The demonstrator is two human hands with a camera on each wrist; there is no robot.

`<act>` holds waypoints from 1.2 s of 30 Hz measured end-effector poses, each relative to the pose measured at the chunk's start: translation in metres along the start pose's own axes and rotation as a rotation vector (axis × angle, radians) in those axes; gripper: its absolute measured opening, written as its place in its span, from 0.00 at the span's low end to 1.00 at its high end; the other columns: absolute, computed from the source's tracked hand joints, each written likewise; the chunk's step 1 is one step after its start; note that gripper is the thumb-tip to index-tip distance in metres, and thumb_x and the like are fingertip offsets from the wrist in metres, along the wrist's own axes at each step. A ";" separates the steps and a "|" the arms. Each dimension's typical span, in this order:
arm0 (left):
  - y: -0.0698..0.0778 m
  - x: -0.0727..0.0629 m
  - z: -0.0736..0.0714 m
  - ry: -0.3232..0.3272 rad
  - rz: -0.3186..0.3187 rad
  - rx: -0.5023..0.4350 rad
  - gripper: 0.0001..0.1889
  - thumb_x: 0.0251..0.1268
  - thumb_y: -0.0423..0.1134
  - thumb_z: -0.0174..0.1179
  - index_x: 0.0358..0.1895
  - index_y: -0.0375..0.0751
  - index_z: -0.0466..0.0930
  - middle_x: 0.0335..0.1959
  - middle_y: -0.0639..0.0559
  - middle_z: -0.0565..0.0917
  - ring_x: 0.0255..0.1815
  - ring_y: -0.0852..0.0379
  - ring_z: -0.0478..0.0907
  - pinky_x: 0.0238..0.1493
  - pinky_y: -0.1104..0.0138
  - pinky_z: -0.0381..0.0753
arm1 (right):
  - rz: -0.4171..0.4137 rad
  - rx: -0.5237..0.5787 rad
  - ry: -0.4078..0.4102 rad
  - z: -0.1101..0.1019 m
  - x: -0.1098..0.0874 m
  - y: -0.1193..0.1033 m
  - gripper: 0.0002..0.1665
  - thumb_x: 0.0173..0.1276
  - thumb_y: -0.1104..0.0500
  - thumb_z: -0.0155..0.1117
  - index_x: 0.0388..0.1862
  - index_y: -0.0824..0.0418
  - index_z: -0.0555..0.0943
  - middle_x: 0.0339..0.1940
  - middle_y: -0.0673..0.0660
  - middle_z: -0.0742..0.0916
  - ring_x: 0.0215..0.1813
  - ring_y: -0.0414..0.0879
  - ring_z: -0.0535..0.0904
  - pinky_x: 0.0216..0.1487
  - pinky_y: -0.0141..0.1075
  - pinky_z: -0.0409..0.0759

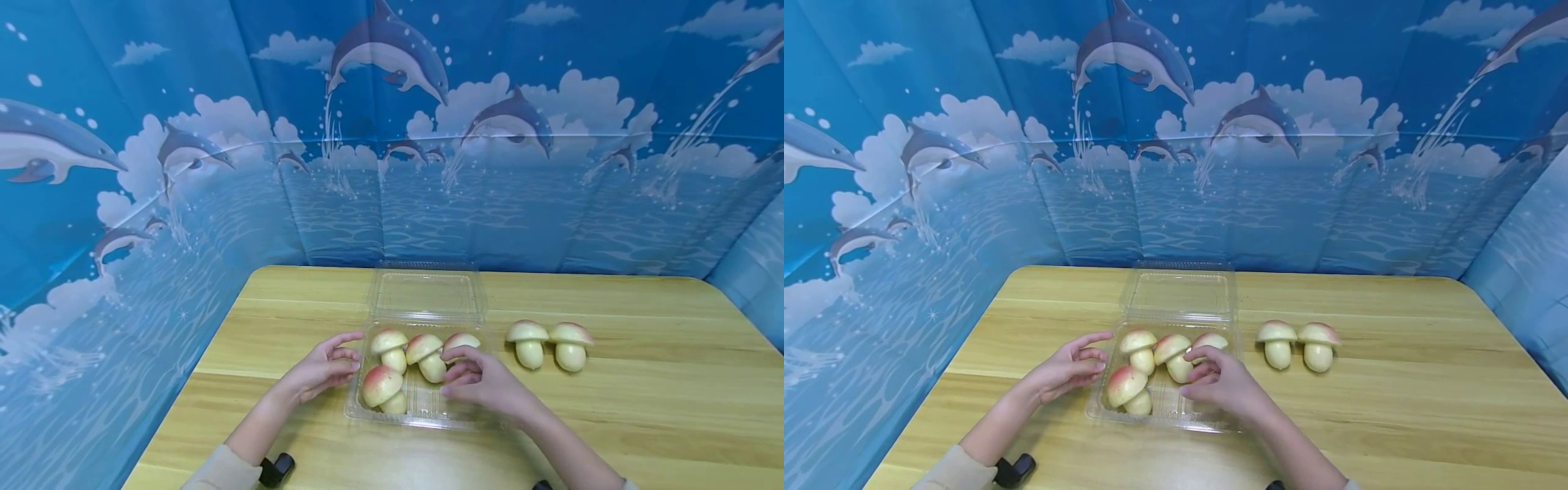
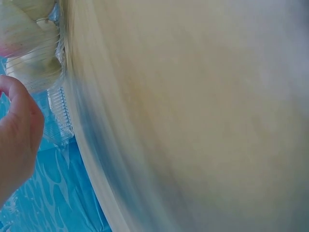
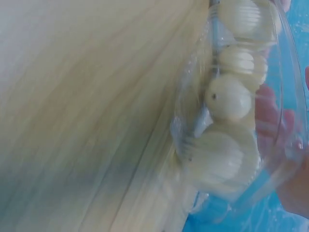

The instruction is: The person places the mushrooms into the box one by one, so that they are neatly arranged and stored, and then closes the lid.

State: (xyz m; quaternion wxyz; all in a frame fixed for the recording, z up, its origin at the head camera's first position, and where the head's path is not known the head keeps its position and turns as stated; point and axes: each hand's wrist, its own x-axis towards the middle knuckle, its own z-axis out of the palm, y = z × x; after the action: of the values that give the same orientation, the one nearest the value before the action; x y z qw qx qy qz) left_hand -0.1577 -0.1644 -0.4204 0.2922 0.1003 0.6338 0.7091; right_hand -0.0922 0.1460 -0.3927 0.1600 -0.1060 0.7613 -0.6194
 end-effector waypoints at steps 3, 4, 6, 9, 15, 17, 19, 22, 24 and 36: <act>0.001 0.000 0.000 -0.002 -0.004 0.002 0.34 0.61 0.24 0.56 0.70 0.35 0.54 0.38 0.51 0.75 0.32 0.62 0.75 0.36 0.73 0.78 | 0.002 0.015 -0.004 -0.004 -0.003 -0.001 0.36 0.54 0.62 0.71 0.60 0.71 0.67 0.43 0.67 0.81 0.41 0.52 0.81 0.41 0.38 0.81; 0.001 0.000 0.000 -0.001 -0.003 0.002 0.34 0.61 0.24 0.56 0.70 0.34 0.54 0.38 0.51 0.75 0.32 0.62 0.75 0.36 0.73 0.78 | 0.004 0.018 -0.004 -0.005 -0.004 -0.002 0.36 0.55 0.62 0.71 0.60 0.72 0.67 0.43 0.67 0.81 0.41 0.51 0.81 0.41 0.38 0.81; 0.001 0.000 0.000 0.000 -0.002 0.002 0.34 0.61 0.24 0.56 0.70 0.34 0.54 0.37 0.51 0.75 0.31 0.62 0.75 0.36 0.73 0.78 | 0.007 0.022 0.000 -0.008 -0.005 -0.002 0.36 0.55 0.62 0.71 0.60 0.72 0.67 0.43 0.67 0.80 0.41 0.51 0.80 0.41 0.39 0.81; 0.000 0.000 0.000 0.000 0.002 -0.002 0.34 0.61 0.24 0.56 0.70 0.34 0.54 0.37 0.50 0.75 0.31 0.62 0.75 0.35 0.73 0.78 | 0.014 0.012 0.008 -0.013 -0.008 -0.004 0.36 0.56 0.60 0.70 0.60 0.72 0.67 0.44 0.66 0.80 0.42 0.50 0.80 0.41 0.38 0.80; 0.000 0.000 0.000 0.000 0.006 -0.003 0.34 0.61 0.24 0.55 0.70 0.34 0.54 0.37 0.51 0.75 0.30 0.63 0.75 0.35 0.73 0.78 | 0.008 -0.009 0.041 -0.026 -0.013 -0.006 0.35 0.56 0.61 0.70 0.60 0.71 0.67 0.44 0.66 0.79 0.41 0.51 0.79 0.41 0.38 0.81; 0.000 0.000 0.000 -0.003 0.006 -0.001 0.34 0.60 0.24 0.55 0.70 0.34 0.54 0.37 0.51 0.75 0.30 0.63 0.75 0.35 0.73 0.78 | 0.004 -0.013 0.056 -0.030 -0.015 -0.007 0.35 0.57 0.61 0.69 0.60 0.71 0.67 0.44 0.66 0.79 0.41 0.51 0.79 0.40 0.37 0.80; -0.001 0.001 0.000 -0.003 0.003 0.002 0.34 0.60 0.24 0.56 0.70 0.34 0.54 0.37 0.51 0.75 0.30 0.63 0.75 0.34 0.73 0.77 | -0.009 -0.026 0.071 -0.034 -0.017 -0.008 0.34 0.57 0.62 0.69 0.60 0.72 0.67 0.43 0.66 0.80 0.41 0.51 0.79 0.40 0.37 0.80; -0.001 0.001 -0.001 0.000 0.001 0.005 0.34 0.60 0.24 0.56 0.70 0.35 0.54 0.37 0.51 0.75 0.30 0.63 0.75 0.34 0.73 0.77 | -0.018 -0.035 0.084 -0.041 -0.020 -0.007 0.35 0.58 0.62 0.68 0.61 0.72 0.66 0.44 0.66 0.80 0.41 0.50 0.79 0.40 0.37 0.80; -0.001 0.001 0.000 0.006 -0.002 0.003 0.34 0.60 0.24 0.56 0.70 0.35 0.54 0.37 0.51 0.75 0.30 0.63 0.75 0.34 0.73 0.77 | -0.020 -0.038 0.091 -0.045 -0.023 -0.007 0.35 0.58 0.62 0.68 0.62 0.72 0.65 0.45 0.66 0.80 0.42 0.50 0.79 0.41 0.37 0.80; 0.000 0.001 0.001 0.018 -0.007 -0.001 0.34 0.60 0.24 0.56 0.70 0.35 0.54 0.37 0.51 0.75 0.30 0.63 0.75 0.34 0.73 0.77 | 0.025 -0.068 0.177 -0.071 -0.040 0.003 0.35 0.58 0.61 0.68 0.60 0.72 0.65 0.44 0.67 0.80 0.40 0.48 0.81 0.42 0.40 0.81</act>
State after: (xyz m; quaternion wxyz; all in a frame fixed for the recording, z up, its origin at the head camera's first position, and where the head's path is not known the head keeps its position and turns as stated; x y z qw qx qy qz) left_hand -0.1578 -0.1635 -0.4208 0.2891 0.0916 0.6364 0.7092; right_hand -0.0816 0.2261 -0.3783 0.0961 -0.0464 0.7943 -0.5981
